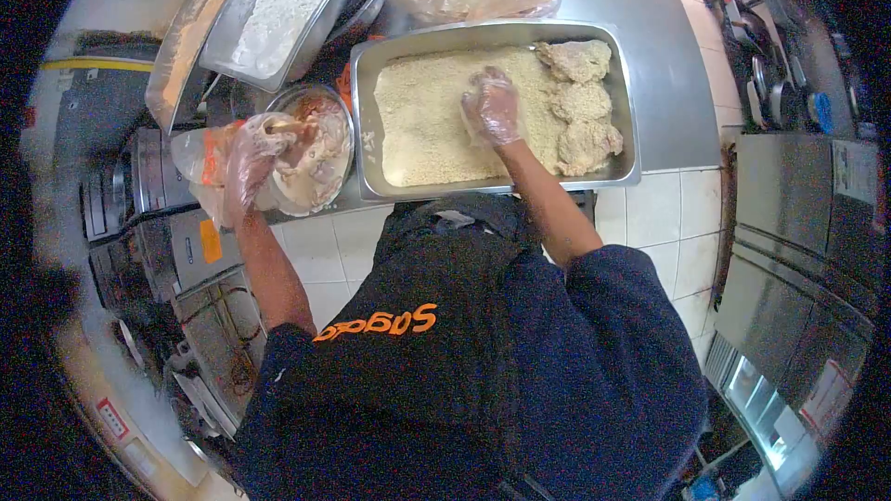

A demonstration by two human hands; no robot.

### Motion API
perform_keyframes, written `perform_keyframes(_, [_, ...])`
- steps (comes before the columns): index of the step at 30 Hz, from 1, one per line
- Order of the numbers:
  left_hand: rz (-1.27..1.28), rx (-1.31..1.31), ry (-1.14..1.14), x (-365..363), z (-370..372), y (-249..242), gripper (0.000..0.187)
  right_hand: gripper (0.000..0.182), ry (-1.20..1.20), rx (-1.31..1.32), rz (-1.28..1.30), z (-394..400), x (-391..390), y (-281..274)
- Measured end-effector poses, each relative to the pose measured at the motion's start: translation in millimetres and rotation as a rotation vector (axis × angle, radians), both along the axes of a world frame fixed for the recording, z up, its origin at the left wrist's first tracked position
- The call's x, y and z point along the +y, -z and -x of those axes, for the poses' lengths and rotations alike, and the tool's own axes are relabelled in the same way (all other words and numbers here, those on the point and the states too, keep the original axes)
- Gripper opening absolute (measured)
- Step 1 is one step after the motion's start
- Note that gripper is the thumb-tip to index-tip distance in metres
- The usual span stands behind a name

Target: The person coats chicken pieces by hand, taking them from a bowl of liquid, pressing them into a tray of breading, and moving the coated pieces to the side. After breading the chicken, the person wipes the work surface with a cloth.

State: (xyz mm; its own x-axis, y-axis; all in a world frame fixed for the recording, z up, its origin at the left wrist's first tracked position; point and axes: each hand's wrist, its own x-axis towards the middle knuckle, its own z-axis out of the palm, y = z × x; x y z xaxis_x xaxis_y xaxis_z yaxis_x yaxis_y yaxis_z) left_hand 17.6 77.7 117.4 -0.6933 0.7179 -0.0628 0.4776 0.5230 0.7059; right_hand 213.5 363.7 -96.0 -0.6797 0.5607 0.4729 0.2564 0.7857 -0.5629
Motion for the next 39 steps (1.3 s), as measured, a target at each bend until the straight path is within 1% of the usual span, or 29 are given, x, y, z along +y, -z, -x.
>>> perform_keyframes(1, [-0.007,-0.001,0.002,11.0,-4.3,1.1,0.022,0.029,0.002,-0.001,-0.007,-4.7,-0.7,-2.8])
perform_keyframes(2, [0.005,-0.083,0.045,33.1,-16.8,-9.0,0.022,0.029,0.025,-0.006,0.014,-8.6,-1.0,-5.1])
perform_keyframes(4, [0.001,-0.159,0.151,54.7,-11.2,9.1,0.021,0.029,0.052,-0.011,0.033,-11.5,0.8,-6.0])
perform_keyframes(5, [-0.195,-0.358,0.161,70.1,-21.4,14.6,0.015,0.028,0.069,0.027,0.012,-12.2,1.4,-3.1])
perform_keyframes(7, [-0.389,-0.559,0.182,93.1,-29.0,30.1,0.009,0.027,0.099,0.066,-0.012,-13.2,2.4,-3.4])
perform_keyframes(9, [0.084,0.014,0.297,104.6,-25.4,54.0,0.016,0.023,0.12,0.04,0.077,-14.9,0.4,-5.8])
perform_keyframes(10, [0.129,0.078,0.319,105.0,-28.4,61.6,0.013,0.023,0.13,0.039,0.074,-15.5,1.4,-6.4])
perform_keyframes(11, [0.126,0.077,0.329,99.6,-26.7,70.7,0.013,0.022,0.106,0.024,0.044,-15.9,2.5,-4.1])
perform_keyframes(13, [-0.177,-0.246,0.236,78.5,-21.4,88.5,0.013,0.021,0.082,0.004,0.018,-16.6,4.5,8.0])
perform_keyframes(14, [-0.183,-0.208,0.133,72.3,-30.2,78.7,0.017,0.022,0.061,-0.064,0.027,-15.2,8.4,19.5])
perform_keyframes(16, [-0.135,-0.105,0.107,52.6,-29.0,53.4,0.021,0.023,0.025,-0.137,0.04,-10.1,13.6,28.3])
perform_keyframes(17, [-0.108,0.17,0.096,13.6,2.6,108.8,0.024,0.022,0.047,-0.113,-0.062,-7.8,15.1,28.2])
perform_keyframes(18, [-0.093,0.307,0.089,-10.2,19.0,133.4,0.026,0.022,0.066,-0.086,-0.167,-4.2,18.4,28.4])
perform_keyframes(19, [-0.075,0.447,0.071,-33.5,35.0,156.9,0.028,0.022,0.054,-0.085,-0.167,-1.2,22.1,46.5])
perform_keyframes(20, [-0.015,0.176,-0.054,-42.1,36.7,142.7,0.03,0.024,0.003,-0.376,-0.176,-0.6,25.4,79.8])
perform_keyframes(21, [0.062,0.162,-0.063,-46.5,31.9,132.1,0.029,0.025,-0.046,-0.669,-0.184,-0.3,27.3,98.2])
perform_keyframes(22, [0.141,0.149,-0.07,-50.9,27.2,121.7,0.028,0.025,-0.054,-0.671,-0.184,-2.5,27.0,93.1])
perform_keyframes(23, [0.221,0.136,-0.074,-55.3,22.4,111.3,0.027,0.027,-0.063,-0.736,-0.081,-8.9,25.2,77.6])
perform_keyframes(25, [0.754,0.011,-0.216,-78.9,29.3,157.7,0.033,0.029,-0.076,-0.864,0.123,-24.8,19.9,29.5])
perform_keyframes(26, [0.753,0.003,-0.224,-87.9,29.8,182.4,0.033,0.031,-0.084,-0.926,0.224,-31.2,17.1,8.5])
perform_keyframes(27, [0.763,0.042,-0.034,-97.1,30.9,205.9,0.031,0.032,-0.093,-0.984,0.325,-35.0,13.5,-0.7])
perform_keyframes(28, [0.771,0.083,0.159,-103.0,33.3,220.0,0.031,0.032,-0.101,-0.984,0.325,-45.1,12.8,10.4])
perform_keyframes(29, [0.771,0.082,0.155,-102.8,34.1,227.4,0.031,0.033,-0.133,-1.012,0.327,-61.6,16.3,33.3])
perform_keyframes(31, [0.758,0.159,0.208,-89.8,31.0,240.2,0.031,0.035,-0.158,-1.045,0.324,-69.9,10.5,29.3])
perform_keyframes(33, [0.801,0.105,0.237,-65.6,28.9,212.8,0.033,0.041,-0.176,-1.222,0.719,-54.9,-9.7,-15.8])
perform_keyframes(34, [0.849,0.058,0.265,-60.4,27.5,201.9,0.035,0.041,-0.179,-1.231,0.714,-53.2,-13.1,-10.9])
perform_keyframes(36, [0.771,0.045,0.277,-66.3,32.2,207.2,0.036,0.047,-0.305,-0.924,1.238,-42.0,-17.5,-4.3])
perform_keyframes(37, [0.695,0.039,0.292,-67.3,37.5,209.1,0.037,0.047,-0.309,-0.921,1.232,-34.5,-18.0,-1.3])
perform_keyframes(39, [0.731,0.048,0.286,-63.0,39.8,204.7,0.037,0.054,-0.077,-0.52,1.951,-19.8,-24.0,-12.9])
